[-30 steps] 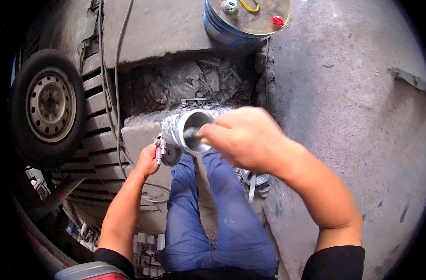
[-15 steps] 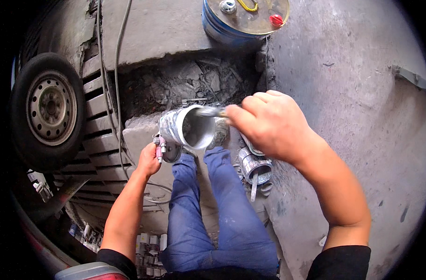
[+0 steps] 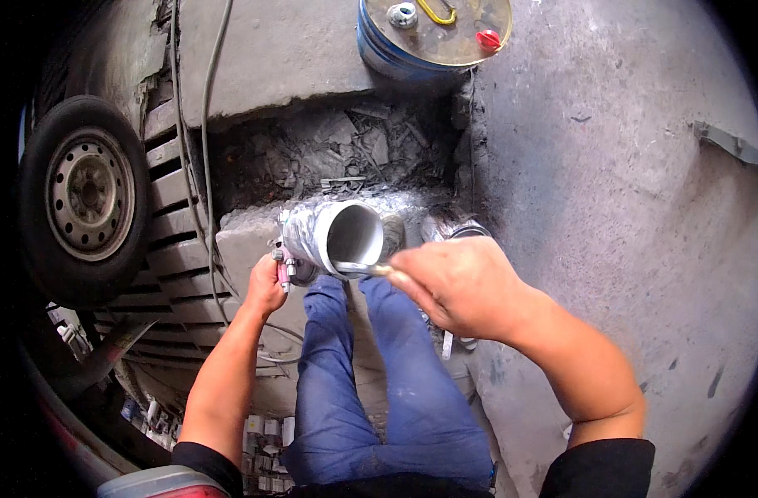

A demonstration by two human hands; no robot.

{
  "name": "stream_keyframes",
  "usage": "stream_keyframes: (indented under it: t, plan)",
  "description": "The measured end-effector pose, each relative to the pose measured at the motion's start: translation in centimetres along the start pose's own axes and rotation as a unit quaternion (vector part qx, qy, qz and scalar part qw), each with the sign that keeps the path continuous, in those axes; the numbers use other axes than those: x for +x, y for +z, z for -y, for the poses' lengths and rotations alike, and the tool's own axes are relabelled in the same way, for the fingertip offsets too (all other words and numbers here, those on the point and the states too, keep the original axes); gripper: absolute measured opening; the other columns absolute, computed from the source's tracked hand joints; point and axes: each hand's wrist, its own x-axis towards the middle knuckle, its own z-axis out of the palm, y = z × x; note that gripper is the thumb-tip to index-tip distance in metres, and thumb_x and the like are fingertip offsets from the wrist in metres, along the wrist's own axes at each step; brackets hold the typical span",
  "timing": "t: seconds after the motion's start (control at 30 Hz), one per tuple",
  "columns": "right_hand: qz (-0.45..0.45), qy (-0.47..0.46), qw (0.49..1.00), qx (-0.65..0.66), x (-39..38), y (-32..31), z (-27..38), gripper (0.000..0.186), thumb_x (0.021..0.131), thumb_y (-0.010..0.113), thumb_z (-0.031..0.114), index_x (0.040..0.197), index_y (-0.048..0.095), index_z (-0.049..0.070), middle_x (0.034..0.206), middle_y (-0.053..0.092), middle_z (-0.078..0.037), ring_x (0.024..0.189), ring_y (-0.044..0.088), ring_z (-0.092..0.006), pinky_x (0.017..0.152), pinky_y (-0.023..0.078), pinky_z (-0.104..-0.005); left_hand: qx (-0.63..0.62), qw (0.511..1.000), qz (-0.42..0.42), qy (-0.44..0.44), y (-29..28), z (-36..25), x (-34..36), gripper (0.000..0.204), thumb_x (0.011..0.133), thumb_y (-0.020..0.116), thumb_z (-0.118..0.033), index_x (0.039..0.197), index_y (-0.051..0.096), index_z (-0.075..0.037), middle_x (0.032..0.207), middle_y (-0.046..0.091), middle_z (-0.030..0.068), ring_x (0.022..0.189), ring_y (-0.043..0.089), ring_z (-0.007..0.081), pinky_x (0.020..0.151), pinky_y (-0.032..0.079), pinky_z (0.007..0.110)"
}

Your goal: The person stirs a grey liquid in a spray gun cup using a brush, then pours it into a paint can. They repeat this process with a second can. Finally, they walk to a shelf, pick up a white paper, and use a metal scraper to clean the brush on the paper.

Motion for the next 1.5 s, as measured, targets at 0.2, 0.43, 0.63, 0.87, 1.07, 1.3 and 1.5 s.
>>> stream_keyframes:
  t: [0.2, 0.43, 0.63, 0.87, 1.07, 1.3, 1.5]
  plan:
    - [-0.006, -0.042, 0.992, -0.122, 0.9, 0.6, -1.4, 0.014, 0.082, 0.066, 0.016, 0.09, 0.062, 0.006, 0.062, 0.054, -0.007, 0.052, 0.054, -0.0238, 0.048, 0.045, -0.0346, -0.011, 0.999, -0.033, -0.002, 0.3, 0.1, -0.2, 0.028, 0.077, 0.055, -0.002, 0.104, 0.06, -0.009, 0.088, 0.062, 0.0127, 0.082, 0.057, 0.0357, 0.074, 0.047, 0.042]
    - [-0.115, -0.102, 0.98, -0.123, 3.5, 1.6, -1.9, 0.012, 0.076, 0.064, 0.014, 0.085, 0.06, 0.007, 0.063, 0.05, -0.003, 0.055, 0.055, -0.0206, 0.05, 0.044, -0.034, 0.001, 0.999, 0.007, -0.032, 0.0, 0.1, -1.0, 0.027, 0.077, 0.054, -0.001, 0.102, 0.059, -0.007, 0.088, 0.062, 0.0131, 0.084, 0.058, 0.0358, 0.075, 0.047, 0.042]
    - [0.046, 0.014, 0.996, -0.08, 3.8, 7.5, -1.1, 0.013, 0.084, 0.06, 0.016, 0.088, 0.065, 0.004, 0.06, 0.058, -0.009, 0.056, 0.06, -0.025, 0.052, 0.046, -0.0338, 0.001, 1.0, -0.008, -0.014, 0.4, 0.0, -1.1, 0.027, 0.077, 0.055, -0.002, 0.102, 0.059, -0.007, 0.089, 0.063, 0.0137, 0.084, 0.058, 0.0362, 0.075, 0.047, 0.043]
    - [-0.028, 0.323, 0.899, 0.296, 2.9, 1.2, 0.4, 0.021, 0.091, 0.056, 0.019, 0.087, 0.066, 0.0, 0.067, 0.063, -0.012, 0.061, 0.061, -0.0227, 0.056, 0.047, -0.0337, -0.005, 1.0, -0.019, -0.001, 0.2, -0.2, -1.3, 0.026, 0.078, 0.053, -0.001, 0.102, 0.059, -0.007, 0.089, 0.062, 0.0156, 0.084, 0.058, 0.0383, 0.075, 0.046, 0.044]
    - [-0.013, 0.102, 0.987, 0.123, 0.5, -2.6, 1.9, 0.014, 0.086, 0.063, 0.011, 0.094, 0.067, 0.002, 0.069, 0.061, -0.01, 0.058, 0.058, -0.0209, 0.055, 0.045, -0.0315, -0.008, 0.999, 0.018, -0.042, -0.6, -0.3, -0.7, 0.023, 0.082, 0.049, -0.002, 0.102, 0.058, -0.006, 0.086, 0.062, 0.0187, 0.082, 0.057, 0.0408, 0.074, 0.046, 0.045]
    - [-0.111, 0.067, 0.99, 0.056, 4.0, -2.4, -0.7, 0.011, 0.083, 0.063, 0.014, 0.079, 0.062, 0.004, 0.064, 0.057, -0.012, 0.06, 0.059, -0.0305, 0.056, 0.047, -0.0402, -0.061, 0.988, 0.095, -0.103, -1.2, -1.3, 0.0, 0.013, 0.086, 0.051, -0.008, 0.095, 0.058, -0.002, 0.081, 0.062, 0.0209, 0.075, 0.059, 0.039, 0.068, 0.047, 0.04]
    - [0.044, -0.019, 0.993, -0.109, 2.0, -4.1, -0.2, 0.012, 0.081, 0.063, 0.015, 0.074, 0.058, 0.006, 0.062, 0.054, -0.01, 0.061, 0.059, -0.0303, 0.057, 0.048, -0.0394, -0.082, 0.979, 0.154, -0.104, -1.6, -0.1, -0.2, 0.012, 0.085, 0.06, -0.011, 0.093, 0.056, -0.003, 0.074, 0.057, 0.0073, 0.068, 0.051, 0.0166, 0.067, 0.047, 0.032]
